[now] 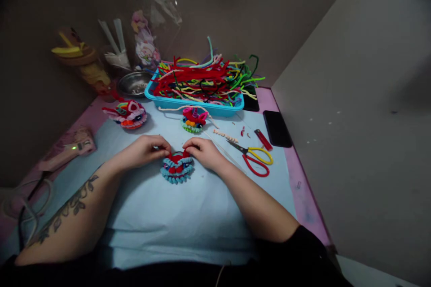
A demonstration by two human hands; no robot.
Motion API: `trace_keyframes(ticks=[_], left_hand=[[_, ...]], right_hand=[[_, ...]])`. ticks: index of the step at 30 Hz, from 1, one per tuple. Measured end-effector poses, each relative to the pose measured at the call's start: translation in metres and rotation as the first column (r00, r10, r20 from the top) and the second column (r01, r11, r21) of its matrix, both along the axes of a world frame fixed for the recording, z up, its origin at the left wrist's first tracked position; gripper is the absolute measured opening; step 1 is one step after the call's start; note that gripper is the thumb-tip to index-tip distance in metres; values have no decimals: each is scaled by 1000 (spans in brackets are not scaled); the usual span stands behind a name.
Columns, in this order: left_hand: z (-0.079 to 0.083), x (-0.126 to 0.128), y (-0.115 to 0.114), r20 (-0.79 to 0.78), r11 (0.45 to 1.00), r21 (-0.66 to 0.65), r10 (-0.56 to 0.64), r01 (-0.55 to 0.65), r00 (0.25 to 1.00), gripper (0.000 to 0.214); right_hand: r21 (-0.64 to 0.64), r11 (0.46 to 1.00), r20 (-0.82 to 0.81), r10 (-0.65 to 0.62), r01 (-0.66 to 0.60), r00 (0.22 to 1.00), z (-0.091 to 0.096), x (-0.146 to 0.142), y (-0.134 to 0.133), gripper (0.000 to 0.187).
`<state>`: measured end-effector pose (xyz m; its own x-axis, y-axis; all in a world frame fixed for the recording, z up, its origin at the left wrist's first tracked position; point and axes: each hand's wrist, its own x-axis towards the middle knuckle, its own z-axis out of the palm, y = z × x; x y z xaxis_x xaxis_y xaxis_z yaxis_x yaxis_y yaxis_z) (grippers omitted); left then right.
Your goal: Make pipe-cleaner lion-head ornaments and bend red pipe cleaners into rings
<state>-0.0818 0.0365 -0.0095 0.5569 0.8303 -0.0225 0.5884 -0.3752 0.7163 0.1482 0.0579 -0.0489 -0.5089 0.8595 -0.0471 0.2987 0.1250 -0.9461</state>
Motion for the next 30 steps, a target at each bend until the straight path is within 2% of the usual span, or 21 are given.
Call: trace_keyframes(ticks=[4,8,10,12,15,18,21,25,30], left_hand=[[3,-2,-1,35,994,-71,86,-84,996,34],[5,-3,-2,54,972,76,220,-224,974,36],[7,-1,-4,69,971,159,170,-179,983,32],[8,3,-7,65,972,220,68,-81,996,32],[8,15,-15,-8,959,282,-14,15,1000,56],[7,27,-23,-128,948,299,-70,106,989,65],[8,32,-27,-183,951,249,-141,184,973,68],[8,32,-28,-185,971,200,-92,129,978,72],[5,33,-26,-185,980,178,-54,88,981,64]], right_hand=[[-20,1000,-15,3,-4,1000,0,1,0,17],[-26,1000,-25,10,-11,1000,-2,3,1,22],[-19,1000,-32,17,-18,999,-3,3,1,24],[-24,1000,-48,18,-19,999,-2,3,1,25],[-24,999,-73,23,-25,997,-1,2,1,20],[-9,999,-85,38,-39,996,0,2,2,16],[8,999,-87,52,-52,995,-2,2,3,16],[91,994,-36,71,-68,997,-4,3,3,14],[169,983,45,59,-66,997,1,3,2,13]])
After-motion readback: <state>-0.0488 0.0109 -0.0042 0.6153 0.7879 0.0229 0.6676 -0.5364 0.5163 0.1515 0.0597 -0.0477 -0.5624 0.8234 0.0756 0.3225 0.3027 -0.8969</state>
